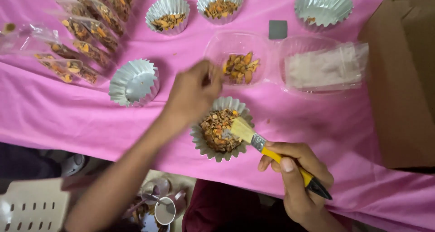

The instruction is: Sorting dried herbs and seeds by picking out specific pieces and using a brush to spread them in a foil liner

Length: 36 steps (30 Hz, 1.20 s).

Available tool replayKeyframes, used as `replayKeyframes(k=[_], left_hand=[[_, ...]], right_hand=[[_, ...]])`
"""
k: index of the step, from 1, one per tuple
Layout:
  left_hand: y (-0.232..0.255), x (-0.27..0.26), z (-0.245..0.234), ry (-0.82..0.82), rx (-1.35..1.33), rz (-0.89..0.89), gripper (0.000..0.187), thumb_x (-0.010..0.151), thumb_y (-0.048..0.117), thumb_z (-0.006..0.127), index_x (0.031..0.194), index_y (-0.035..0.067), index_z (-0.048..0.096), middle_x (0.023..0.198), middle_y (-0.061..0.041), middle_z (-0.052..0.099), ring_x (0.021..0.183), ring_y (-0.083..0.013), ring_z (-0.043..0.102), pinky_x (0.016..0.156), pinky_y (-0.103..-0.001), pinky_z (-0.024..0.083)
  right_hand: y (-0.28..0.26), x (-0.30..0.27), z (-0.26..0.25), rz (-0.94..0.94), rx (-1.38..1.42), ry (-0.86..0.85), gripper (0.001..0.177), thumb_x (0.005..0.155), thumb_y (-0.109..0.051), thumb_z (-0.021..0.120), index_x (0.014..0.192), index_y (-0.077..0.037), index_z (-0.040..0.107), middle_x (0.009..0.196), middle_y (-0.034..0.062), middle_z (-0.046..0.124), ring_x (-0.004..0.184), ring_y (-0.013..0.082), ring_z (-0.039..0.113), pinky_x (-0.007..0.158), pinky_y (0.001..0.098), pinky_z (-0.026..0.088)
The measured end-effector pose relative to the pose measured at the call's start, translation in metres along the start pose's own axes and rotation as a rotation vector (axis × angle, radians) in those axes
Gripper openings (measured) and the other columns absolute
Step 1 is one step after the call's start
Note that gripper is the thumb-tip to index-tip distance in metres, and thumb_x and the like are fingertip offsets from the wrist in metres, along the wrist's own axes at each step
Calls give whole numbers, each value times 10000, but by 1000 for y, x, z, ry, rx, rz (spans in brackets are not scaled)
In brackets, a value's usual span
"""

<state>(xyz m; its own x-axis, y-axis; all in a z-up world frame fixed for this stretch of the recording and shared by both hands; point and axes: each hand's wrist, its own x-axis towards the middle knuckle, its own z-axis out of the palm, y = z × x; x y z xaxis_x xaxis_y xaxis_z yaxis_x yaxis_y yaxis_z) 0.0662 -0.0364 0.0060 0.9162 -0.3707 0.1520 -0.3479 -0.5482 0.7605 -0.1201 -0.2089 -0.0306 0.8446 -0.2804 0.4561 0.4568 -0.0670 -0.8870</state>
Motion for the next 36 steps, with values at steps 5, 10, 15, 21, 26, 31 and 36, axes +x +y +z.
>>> replayKeyframes(k=[5, 10, 15, 21, 26, 31, 36], left_hand=[[-50, 71, 5, -133, 276, 83, 147, 996, 80, 573, 850, 98, 579, 852, -104, 685, 742, -248, 624, 624, -399, 463], [-2, 20, -23, -141, 251, 255, 89, 1038, 92, 524, 1026, 12, 562, 1001, -192, 667, 902, -342, 652, 765, -436, 491], [17, -43, -44, -532, 354, 100, 361, 899, -230, 374, 756, 17, 596, 888, -84, 647, 833, -217, 653, 854, -361, 615], [0, -62, -25, -578, 487, 83, 116, 869, -22, 506, 961, 28, 557, 966, -199, 628, 910, -409, 631, 791, -522, 486], [2, -50, -20, -613, 359, 123, 277, 1015, 137, 509, 751, 56, 525, 783, -118, 611, 726, -316, 600, 696, -460, 419], [23, -44, -36, -509, 389, 76, 176, 939, -34, 445, 853, 40, 579, 876, -137, 676, 778, -291, 663, 750, -454, 518], [-7, -54, 3, -520, 736, 69, 519, 611, -297, 437, 1046, -105, 645, 1012, -264, 650, 919, -404, 669, 833, -451, 573]], right_hand=[[14, -10, 4, -11, 15, 120, 325, 990, -157, 474, 1105, 108, 624, 819, 203, 689, 671, 249, 731, 656, 274, 578], [22, -12, 2, 8, 116, 143, 340, 1013, -176, 487, 1147, 119, 589, 964, 209, 642, 746, 249, 682, 752, 323, 612], [23, -14, 1, 53, 116, 189, 340, 1012, -210, 485, 1144, 89, 579, 1076, 201, 642, 825, 242, 717, 771, 248, 545], [19, -16, 7, 116, 27, 251, 401, 995, -281, 517, 1106, 93, 611, 975, 186, 647, 823, 192, 685, 748, 180, 520], [26, -16, 0, 69, 81, 213, 337, 1013, -190, 491, 1118, 114, 588, 985, 196, 637, 812, 203, 689, 755, 202, 564], [27, -16, -5, 71, 55, 207, 333, 1020, -197, 486, 1119, 102, 594, 958, 181, 647, 795, 198, 698, 768, 209, 574], [23, -16, -1, 65, 55, 198, 317, 1013, -172, 478, 1107, 107, 596, 977, 193, 639, 799, 201, 695, 763, 210, 575]])
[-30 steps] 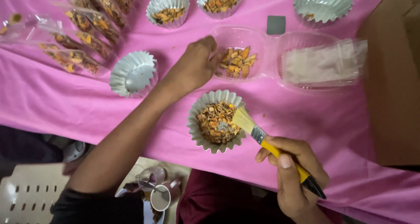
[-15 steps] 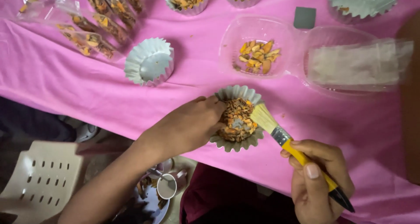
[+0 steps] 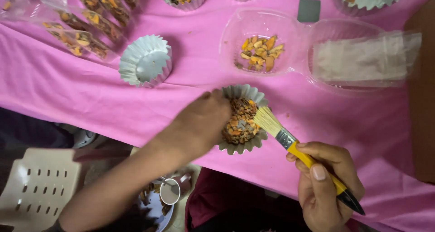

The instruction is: Sorting dried herbs and seeds by picking out specific pieces and using a brush to spread them in a foil liner

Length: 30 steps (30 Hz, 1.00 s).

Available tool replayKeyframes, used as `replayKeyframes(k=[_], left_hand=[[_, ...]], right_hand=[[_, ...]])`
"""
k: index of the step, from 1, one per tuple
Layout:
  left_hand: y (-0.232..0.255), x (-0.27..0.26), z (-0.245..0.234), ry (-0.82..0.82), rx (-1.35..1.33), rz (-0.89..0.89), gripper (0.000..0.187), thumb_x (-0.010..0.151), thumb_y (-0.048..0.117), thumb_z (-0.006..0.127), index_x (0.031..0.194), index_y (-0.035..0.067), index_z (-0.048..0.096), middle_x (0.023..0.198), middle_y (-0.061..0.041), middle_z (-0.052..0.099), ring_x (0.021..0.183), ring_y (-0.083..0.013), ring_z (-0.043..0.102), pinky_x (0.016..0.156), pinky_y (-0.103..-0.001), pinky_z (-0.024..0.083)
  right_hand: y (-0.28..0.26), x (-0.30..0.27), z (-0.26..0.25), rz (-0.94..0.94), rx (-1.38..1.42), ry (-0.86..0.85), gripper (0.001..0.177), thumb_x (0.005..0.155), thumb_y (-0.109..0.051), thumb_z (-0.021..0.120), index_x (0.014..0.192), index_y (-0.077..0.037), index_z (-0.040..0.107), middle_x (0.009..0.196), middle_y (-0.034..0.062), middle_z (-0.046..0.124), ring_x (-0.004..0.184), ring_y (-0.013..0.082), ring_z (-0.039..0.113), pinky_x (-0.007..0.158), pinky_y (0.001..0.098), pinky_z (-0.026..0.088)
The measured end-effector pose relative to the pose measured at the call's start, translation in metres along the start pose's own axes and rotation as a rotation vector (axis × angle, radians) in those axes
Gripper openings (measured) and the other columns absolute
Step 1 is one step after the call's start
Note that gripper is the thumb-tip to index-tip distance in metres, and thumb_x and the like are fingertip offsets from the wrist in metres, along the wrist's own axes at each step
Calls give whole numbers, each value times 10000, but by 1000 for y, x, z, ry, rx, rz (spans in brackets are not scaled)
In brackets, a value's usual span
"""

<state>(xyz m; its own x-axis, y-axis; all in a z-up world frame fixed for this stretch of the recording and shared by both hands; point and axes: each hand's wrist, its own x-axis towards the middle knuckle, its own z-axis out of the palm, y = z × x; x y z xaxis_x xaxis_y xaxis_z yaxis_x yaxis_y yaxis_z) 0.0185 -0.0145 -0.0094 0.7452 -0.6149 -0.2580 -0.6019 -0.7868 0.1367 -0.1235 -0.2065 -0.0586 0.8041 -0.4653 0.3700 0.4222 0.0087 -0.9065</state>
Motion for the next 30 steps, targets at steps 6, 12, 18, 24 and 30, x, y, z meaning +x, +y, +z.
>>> replayKeyframes(k=[6, 12, 18, 24, 30], left_hand=[[6, 6, -8, -55, -128, -39, 374, 664, -166, 493, 984, -100, 674, 1025, -302, 625, 973, -477, 638, 856, -502, 560], [5, 5, -11, -76, -278, -100, 261, 742, -147, 407, 916, -20, 555, 1042, -228, 527, 956, -394, 597, 825, -440, 540], [14, -14, -36, 81, -423, -50, 188, 878, -45, 454, 763, 101, 483, 809, -95, 518, 858, -246, 491, 722, -401, 444], [18, -27, -15, 382, -798, -84, 133, 980, 68, 579, 854, 112, 581, 795, -17, 587, 728, -146, 516, 666, -319, 427], [32, -34, 1, 387, -1222, -85, 148, 1042, 94, 588, 895, 92, 565, 741, 21, 493, 648, -81, 435, 540, -266, 396]], right_hand=[[1, -1, 0, -19, -21, 12, 309, 984, -136, 468, 1090, 125, 596, 976, 215, 632, 780, 227, 695, 726, 212, 560], [-5, 2, -4, 0, -42, -54, 345, 995, -183, 472, 1134, 113, 585, 764, 215, 670, 503, 112, 581, 684, 200, 538], [-3, 2, -6, -21, -47, -47, 338, 996, -180, 467, 1103, 115, 590, 853, 220, 659, 679, 194, 687, 665, 210, 544], [-6, 4, 0, -32, -37, -59, 337, 989, -193, 471, 1088, 108, 586, 841, 188, 644, 698, 238, 713, 692, 254, 561], [2, 6, 5, -248, -5, 3, 346, 1019, -218, 506, 1183, 86, 528, 801, 130, 617, 721, 247, 730, 669, 255, 616]])
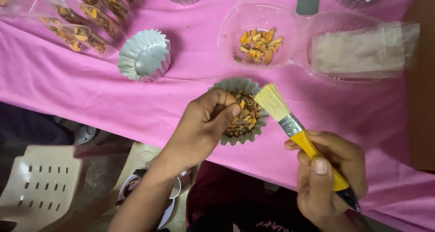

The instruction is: Sorting dried herbs and seeds by picking out specific pieces and using a brush to spread them in a foil liner

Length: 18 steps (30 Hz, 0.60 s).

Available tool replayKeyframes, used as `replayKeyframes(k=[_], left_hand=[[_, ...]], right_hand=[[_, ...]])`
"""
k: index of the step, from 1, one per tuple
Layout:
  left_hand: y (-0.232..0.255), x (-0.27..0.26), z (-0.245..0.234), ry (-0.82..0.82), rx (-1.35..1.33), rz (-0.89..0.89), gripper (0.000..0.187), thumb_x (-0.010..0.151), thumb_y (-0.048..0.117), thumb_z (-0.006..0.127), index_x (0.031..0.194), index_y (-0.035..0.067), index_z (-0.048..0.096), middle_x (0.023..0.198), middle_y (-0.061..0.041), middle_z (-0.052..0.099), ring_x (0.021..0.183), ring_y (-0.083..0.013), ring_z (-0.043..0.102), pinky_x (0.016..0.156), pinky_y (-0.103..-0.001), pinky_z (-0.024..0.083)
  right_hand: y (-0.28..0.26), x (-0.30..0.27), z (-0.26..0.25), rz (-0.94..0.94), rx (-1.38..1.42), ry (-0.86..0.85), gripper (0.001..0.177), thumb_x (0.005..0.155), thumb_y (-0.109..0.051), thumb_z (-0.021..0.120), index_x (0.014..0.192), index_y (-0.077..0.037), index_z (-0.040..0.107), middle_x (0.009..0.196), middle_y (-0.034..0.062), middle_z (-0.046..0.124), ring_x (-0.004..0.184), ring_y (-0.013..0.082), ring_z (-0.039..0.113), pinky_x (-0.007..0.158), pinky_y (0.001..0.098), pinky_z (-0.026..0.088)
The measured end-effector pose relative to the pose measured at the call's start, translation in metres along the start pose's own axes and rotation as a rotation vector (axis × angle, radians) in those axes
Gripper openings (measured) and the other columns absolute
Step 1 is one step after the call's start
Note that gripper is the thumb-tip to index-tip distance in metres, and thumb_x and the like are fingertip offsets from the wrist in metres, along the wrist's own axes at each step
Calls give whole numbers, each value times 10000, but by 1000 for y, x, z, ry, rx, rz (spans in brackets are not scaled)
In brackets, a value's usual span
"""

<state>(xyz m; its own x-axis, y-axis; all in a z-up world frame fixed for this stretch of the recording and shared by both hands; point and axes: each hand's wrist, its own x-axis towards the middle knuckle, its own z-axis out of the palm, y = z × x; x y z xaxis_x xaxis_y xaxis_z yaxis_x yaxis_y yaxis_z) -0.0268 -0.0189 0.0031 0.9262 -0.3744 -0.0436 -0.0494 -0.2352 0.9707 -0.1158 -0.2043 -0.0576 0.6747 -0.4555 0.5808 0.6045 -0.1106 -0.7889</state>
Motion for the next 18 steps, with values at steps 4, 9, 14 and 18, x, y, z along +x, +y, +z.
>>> replayKeyframes(k=[4, 9, 14, 18], left_hand=[[1, -3, 6, 25, -182, 55, 124, 1043, 118, 576, 928, 73, 584, 722, 14, 515, 621, -69, 439, 516, -245, 382], [-4, -9, 9, 91, -176, 75, 172, 1045, 136, 588, 881, 105, 547, 688, 71, 371, 605, -46, 326, 500, -242, 297], [-2, -15, 13, 124, -195, 154, 173, 1052, 37, 545, 888, 91, 534, 690, 32, 413, 600, -75, 379, 505, -251, 366], [-5, -20, 17, 246, -16, 230, 104, 1020, 11, 581, 943, 75, 552, 716, 7, 485, 595, -87, 417, 513, -268, 372]], right_hand=[[-20, 3, 1, 67, -185, -208, 341, 978, -215, 490, 1090, 67, 647, 870, 165, 743, 771, 221, 756, 752, 265, 592], [-28, -2, 4, 82, -201, -58, 319, 1022, -212, 472, 1140, 56, 598, 929, 179, 715, 776, 208, 734, 707, 231, 548], [-42, 8, -6, 212, -271, -292, 302, 981, -175, 527, 1137, 19, 700, 1042, 121, 772, 894, 154, 760, 830, 205, 561], [-33, 22, 6, 1, -128, -111, 196, 1035, -130, 512, 1108, 14, 622, 893, 134, 713, 689, 146, 725, 578, 187, 531]])
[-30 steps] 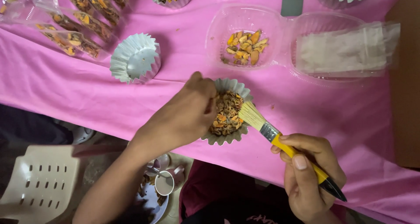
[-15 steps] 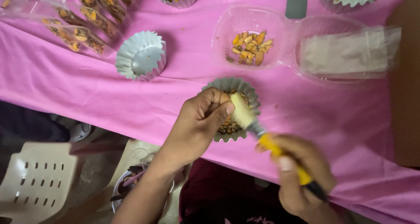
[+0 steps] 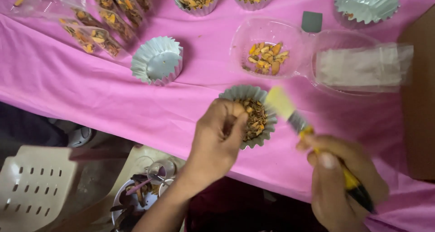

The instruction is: Sorting dried herbs and seeds by picking out specific pieces and using a brush to spread them in a foil liner

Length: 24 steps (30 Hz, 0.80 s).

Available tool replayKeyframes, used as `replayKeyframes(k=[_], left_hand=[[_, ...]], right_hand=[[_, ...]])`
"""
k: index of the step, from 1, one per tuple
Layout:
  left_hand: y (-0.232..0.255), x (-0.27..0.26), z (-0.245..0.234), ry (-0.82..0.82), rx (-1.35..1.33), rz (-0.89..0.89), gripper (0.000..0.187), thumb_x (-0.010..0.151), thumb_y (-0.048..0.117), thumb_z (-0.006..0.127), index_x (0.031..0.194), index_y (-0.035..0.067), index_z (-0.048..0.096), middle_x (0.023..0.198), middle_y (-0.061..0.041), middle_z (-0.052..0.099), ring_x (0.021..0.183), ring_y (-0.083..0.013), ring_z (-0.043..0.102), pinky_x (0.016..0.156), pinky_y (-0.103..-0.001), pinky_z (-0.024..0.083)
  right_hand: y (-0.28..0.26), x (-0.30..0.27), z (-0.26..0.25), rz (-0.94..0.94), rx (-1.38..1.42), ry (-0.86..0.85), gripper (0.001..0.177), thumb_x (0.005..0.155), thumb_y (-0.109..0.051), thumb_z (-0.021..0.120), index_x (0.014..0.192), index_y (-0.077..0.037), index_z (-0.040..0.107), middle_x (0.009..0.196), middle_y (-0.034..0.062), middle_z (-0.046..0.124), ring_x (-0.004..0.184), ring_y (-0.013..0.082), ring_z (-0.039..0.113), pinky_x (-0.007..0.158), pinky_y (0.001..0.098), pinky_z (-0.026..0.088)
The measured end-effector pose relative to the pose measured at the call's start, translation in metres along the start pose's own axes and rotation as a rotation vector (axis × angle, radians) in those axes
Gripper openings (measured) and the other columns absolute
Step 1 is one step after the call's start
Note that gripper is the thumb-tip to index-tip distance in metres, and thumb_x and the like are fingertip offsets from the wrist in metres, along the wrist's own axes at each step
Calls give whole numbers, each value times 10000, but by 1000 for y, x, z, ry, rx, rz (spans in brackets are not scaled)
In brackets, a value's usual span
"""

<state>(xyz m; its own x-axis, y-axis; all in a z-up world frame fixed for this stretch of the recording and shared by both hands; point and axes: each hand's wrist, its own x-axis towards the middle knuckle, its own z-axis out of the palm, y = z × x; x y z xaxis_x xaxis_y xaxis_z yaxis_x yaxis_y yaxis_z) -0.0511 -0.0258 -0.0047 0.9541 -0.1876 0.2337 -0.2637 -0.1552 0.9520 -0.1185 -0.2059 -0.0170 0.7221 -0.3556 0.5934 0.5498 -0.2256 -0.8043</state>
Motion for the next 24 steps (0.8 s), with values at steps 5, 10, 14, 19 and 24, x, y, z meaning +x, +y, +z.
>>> replayKeyframes(k=[5, 10, 14, 19, 24], left_hand=[[1, -9, 0, -313, 306, 517, 171, 1024, -94, 532, 1016, 20, 405, 897, -102, 425, 805, -205, 403, 689, -346, 407], [3, -18, -10, -335, 343, 462, 140, 1062, 12, 510, 1183, -49, 479, 979, -136, 445, 780, -233, 493, 625, -368, 550], [4, -20, -16, -324, 385, 544, 149, 1055, -5, 525, 1155, -113, 499, 991, -164, 546, 896, -290, 498, 705, -407, 546], [9, -20, -14, -287, 215, 406, 96, 1040, 12, 570, 1115, 16, 511, 951, -113, 580, 852, -230, 507, 751, -363, 490], [1, -16, -14, -193, -241, -39, 89, 1043, 99, 602, 961, 94, 568, 680, 69, 377, 585, -67, 325, 526, -260, 281]], right_hand=[[-21, 30, 24, 59, -250, -322, 170, 969, -23, 617, 1093, -19, 732, 1045, 99, 746, 953, 173, 711, 878, 260, 556], [-7, 22, 23, 0, -191, -365, 255, 852, -16, 780, 1095, -76, 731, 955, 48, 736, 623, 69, 592, 625, 182, 516], [-13, 23, 25, 37, -223, -356, 166, 837, -48, 774, 1000, -58, 745, 915, 59, 759, 726, 103, 694, 672, 196, 608], [-13, 19, 25, 55, -252, -322, 105, 848, -52, 758, 950, -78, 757, 811, 20, 747, 565, 52, 574, 536, 176, 466], [-10, 10, 29, -105, -373, -188, 160, 837, -25, 791, 973, -101, 755, 830, 22, 738, 502, 21, 529, 414, 140, 406]])
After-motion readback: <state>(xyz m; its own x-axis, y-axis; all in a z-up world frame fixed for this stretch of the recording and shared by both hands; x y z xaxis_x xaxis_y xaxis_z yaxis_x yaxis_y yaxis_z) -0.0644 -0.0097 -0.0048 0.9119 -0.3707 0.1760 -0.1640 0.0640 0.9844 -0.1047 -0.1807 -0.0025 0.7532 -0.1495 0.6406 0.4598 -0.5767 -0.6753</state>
